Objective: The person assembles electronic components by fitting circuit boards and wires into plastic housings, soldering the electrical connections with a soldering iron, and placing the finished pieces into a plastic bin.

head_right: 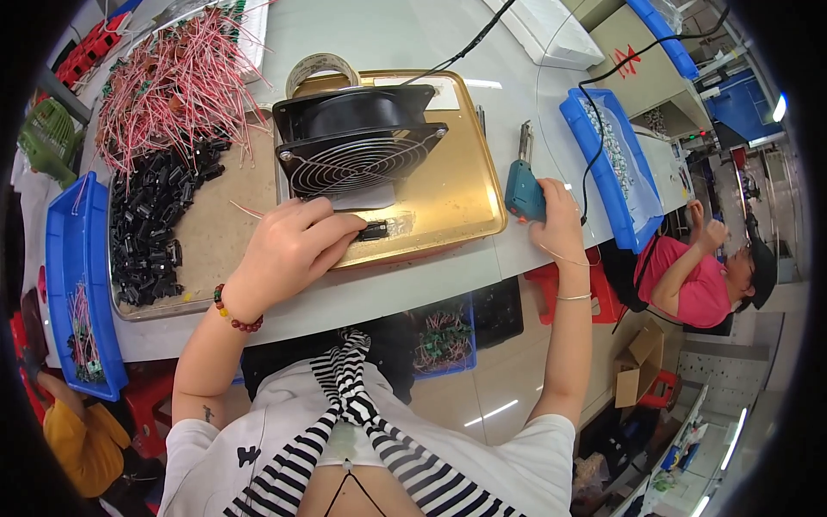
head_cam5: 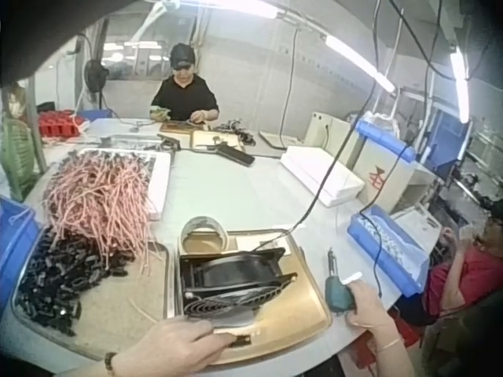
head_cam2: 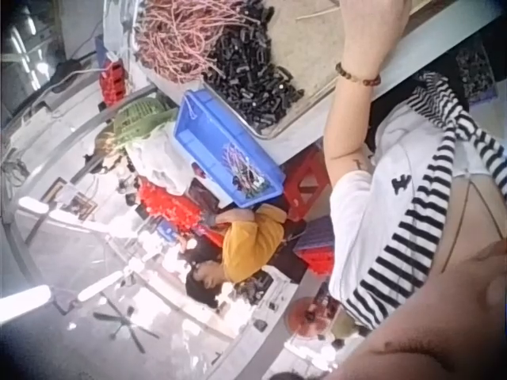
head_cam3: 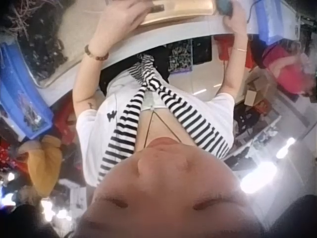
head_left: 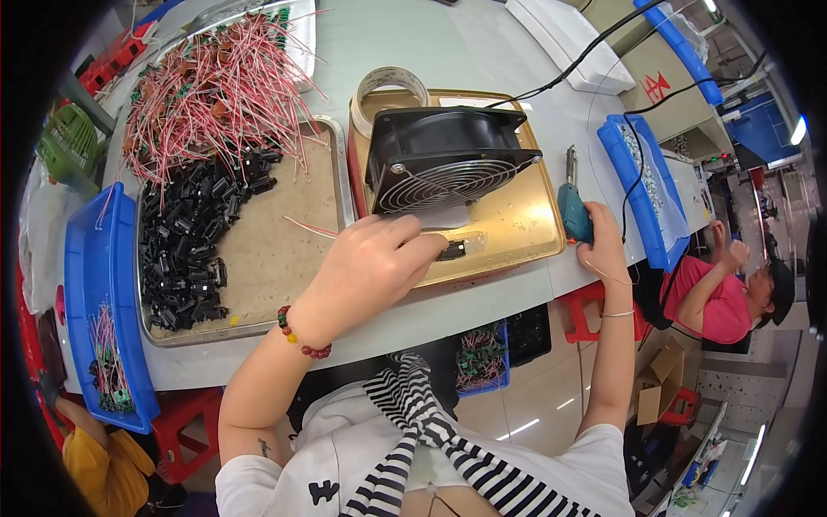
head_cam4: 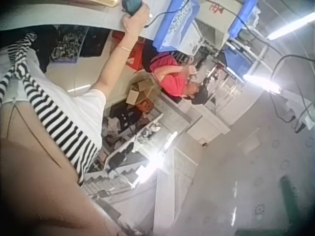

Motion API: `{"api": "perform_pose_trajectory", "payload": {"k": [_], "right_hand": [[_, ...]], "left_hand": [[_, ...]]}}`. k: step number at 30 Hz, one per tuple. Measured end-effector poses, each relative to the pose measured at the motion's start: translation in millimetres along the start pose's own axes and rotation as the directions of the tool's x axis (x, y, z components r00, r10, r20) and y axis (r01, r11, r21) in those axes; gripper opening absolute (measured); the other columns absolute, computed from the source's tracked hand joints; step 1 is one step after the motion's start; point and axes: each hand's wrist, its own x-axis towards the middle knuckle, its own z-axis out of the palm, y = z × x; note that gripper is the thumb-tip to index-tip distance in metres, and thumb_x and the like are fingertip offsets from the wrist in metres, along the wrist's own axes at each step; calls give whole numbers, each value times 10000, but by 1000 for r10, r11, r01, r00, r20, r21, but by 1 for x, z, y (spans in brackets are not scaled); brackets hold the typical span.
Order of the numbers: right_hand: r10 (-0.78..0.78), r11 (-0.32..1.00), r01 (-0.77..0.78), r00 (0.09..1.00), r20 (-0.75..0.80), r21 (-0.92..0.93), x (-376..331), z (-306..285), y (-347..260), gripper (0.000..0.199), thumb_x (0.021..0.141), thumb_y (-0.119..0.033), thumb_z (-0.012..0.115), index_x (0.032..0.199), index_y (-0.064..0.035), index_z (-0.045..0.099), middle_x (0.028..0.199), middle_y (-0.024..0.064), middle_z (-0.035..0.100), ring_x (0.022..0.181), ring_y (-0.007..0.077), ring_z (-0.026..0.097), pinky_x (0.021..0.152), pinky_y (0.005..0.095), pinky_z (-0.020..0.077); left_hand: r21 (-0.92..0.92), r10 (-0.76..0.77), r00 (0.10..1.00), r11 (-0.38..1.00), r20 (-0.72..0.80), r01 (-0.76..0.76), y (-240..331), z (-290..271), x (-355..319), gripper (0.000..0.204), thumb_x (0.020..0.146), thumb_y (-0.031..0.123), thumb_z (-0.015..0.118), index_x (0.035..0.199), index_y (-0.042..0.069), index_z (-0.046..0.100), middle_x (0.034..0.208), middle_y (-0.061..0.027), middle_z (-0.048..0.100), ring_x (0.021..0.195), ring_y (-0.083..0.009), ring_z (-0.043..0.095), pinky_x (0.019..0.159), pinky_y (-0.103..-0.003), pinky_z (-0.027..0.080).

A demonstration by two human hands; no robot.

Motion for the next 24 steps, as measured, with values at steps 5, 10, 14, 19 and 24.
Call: {"api": "perform_pose_trajectory", "payload": {"k": [5, 10, 14, 19, 24], "right_hand": [[14, 997, -15, 1000, 7, 74, -10, 1, -2, 475, 589, 20, 553, 1061, 19, 504, 1020, 173, 522, 921, 365, 535, 802, 380, 462], [0, 977, 25, 993, -120, 210, -34, 2, -11, 510, 555, 16, 514, 1063, 20, 472, 967, 144, 467, 857, 302, 479, 807, 311, 422], [233, 875, -128, 957, -175, 466, -64, -5, -37, 435, 646, -7, 546, 1073, 16, 469, 1006, 130, 471, 931, 271, 492, 854, 324, 410], [783, -118, 19, 617, 81, 993, -123, 17, -67, 490, 744, -125, 689, 1179, -20, 489, 1089, 95, 498, 935, 233, 496, 878, 318, 400], [327, 297, 0, 939, -102, 955, -142, 1, -155, 523, 811, -277, 671, 1214, -21, 456, 1024, 88, 515, 789, 174, 510, 680, 286, 414]], "left_hand": [[-13, -6, 1000, 1000, -25, 6, -2, 4, -4, 127, 760, 67, 676, 880, 76, 637, 686, -51, 509, 589, -219, 527, 558, -336, 426], [-78, -16, 997, 997, -76, 10, -1, 6, -3, 112, 754, 59, 671, 859, 71, 636, 705, -55, 533, 596, -224, 538, 562, -335, 433], [-99, -18, 997, 995, -79, 10, -2, 7, -4, 110, 751, 56, 670, 854, 68, 635, 712, -57, 542, 601, -227, 544, 565, -335, 440], [-94, -42, 996, 995, -74, 35, 0, 5, -4, 116, 747, 43, 674, 854, 61, 631, 704, -59, 537, 596, -232, 539, 563, -337, 442], [-101, -38, 994, 994, -102, 28, -1, 9, -2, 121, 745, 40, 677, 853, 57, 626, 699, -60, 532, 590, -236, 532, 556, -338, 434]]}}
